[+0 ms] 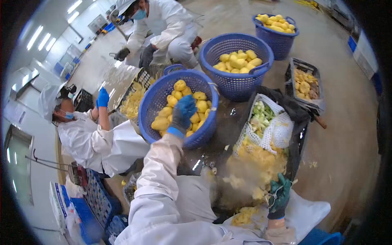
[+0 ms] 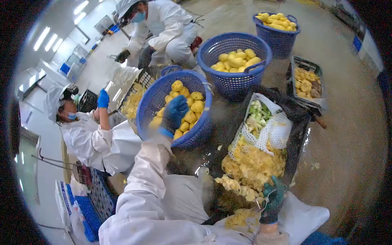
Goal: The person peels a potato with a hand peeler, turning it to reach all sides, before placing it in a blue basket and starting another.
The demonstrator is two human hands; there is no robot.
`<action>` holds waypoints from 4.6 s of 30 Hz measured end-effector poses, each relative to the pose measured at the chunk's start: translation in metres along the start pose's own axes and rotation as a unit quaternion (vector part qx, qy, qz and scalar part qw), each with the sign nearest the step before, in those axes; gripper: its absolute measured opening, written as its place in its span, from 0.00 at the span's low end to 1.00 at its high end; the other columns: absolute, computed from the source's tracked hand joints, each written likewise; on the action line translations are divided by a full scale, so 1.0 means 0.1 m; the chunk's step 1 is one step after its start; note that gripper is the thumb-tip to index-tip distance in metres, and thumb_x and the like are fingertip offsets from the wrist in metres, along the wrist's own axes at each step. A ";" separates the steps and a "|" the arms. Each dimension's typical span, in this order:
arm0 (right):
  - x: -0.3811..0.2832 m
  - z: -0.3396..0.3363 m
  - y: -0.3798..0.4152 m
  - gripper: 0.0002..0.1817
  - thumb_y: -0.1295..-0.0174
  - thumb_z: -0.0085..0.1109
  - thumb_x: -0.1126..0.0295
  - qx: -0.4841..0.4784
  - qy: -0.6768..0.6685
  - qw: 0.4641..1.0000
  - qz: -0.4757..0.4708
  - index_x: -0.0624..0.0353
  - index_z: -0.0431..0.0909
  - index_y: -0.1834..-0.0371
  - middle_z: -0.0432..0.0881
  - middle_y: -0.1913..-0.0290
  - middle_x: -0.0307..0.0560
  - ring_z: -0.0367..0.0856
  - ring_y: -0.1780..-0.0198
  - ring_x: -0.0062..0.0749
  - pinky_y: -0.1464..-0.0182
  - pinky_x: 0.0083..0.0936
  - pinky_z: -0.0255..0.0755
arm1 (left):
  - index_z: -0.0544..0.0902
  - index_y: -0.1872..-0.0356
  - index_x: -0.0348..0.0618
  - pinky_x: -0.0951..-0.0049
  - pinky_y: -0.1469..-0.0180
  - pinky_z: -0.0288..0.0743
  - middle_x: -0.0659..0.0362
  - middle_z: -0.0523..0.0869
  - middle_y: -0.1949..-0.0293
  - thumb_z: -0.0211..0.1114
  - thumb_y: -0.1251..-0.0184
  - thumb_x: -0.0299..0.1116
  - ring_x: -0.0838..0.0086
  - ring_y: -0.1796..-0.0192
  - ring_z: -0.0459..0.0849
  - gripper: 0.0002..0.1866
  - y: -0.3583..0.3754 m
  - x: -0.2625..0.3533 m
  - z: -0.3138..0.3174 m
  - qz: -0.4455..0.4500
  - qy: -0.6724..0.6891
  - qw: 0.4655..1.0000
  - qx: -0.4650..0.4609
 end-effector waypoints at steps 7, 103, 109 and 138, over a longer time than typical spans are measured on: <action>0.19 0.06 -0.21 0.22 0.31 0.49 0.56 0.133 -0.006 0.991 0.028 0.61 0.69 0.42 0.78 0.47 0.47 0.79 0.59 0.28 0.51 0.29 0.77 | 0.79 0.60 0.47 0.66 0.60 0.75 0.53 0.82 0.61 0.56 0.39 0.29 0.61 0.61 0.80 0.08 0.10 -1.76 -1.13 0.139 -0.505 0.842 -0.129; -0.78 -0.09 0.53 0.13 0.32 0.49 0.66 -0.055 0.119 0.960 -0.247 0.61 0.79 0.54 0.82 0.60 0.43 0.81 0.63 0.27 0.59 0.24 0.74 | 0.53 0.28 0.51 0.67 0.55 0.79 0.55 0.72 0.42 0.68 0.44 0.27 0.62 0.45 0.79 0.44 3.54 1.50 2.31 -0.275 0.365 0.835 -0.307; -0.70 0.33 1.05 0.14 0.35 0.51 0.68 -0.184 0.188 0.902 -0.343 0.62 0.79 0.51 0.82 0.60 0.41 0.78 0.60 0.24 0.58 0.23 0.73 | 0.52 0.28 0.50 0.70 0.56 0.79 0.56 0.70 0.43 0.66 0.44 0.23 0.68 0.45 0.78 0.43 3.49 1.31 2.37 -0.237 0.269 0.880 -0.311; -0.30 0.03 0.75 0.12 0.33 0.53 0.63 -0.082 -0.018 0.989 -0.119 0.62 0.77 0.58 0.76 0.71 0.38 0.74 0.69 0.24 0.63 0.22 0.73 | 0.48 0.27 0.43 0.68 0.55 0.81 0.53 0.69 0.40 0.67 0.43 0.26 0.68 0.47 0.78 0.45 3.47 1.53 2.40 -0.190 0.249 0.908 -0.280</action>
Point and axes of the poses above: each hand's wrist, its own y-axis away from the middle knuckle, its own z-axis out of the palm, x = y × z, the point moved 2 cm from there along -y, towards the middle knuckle
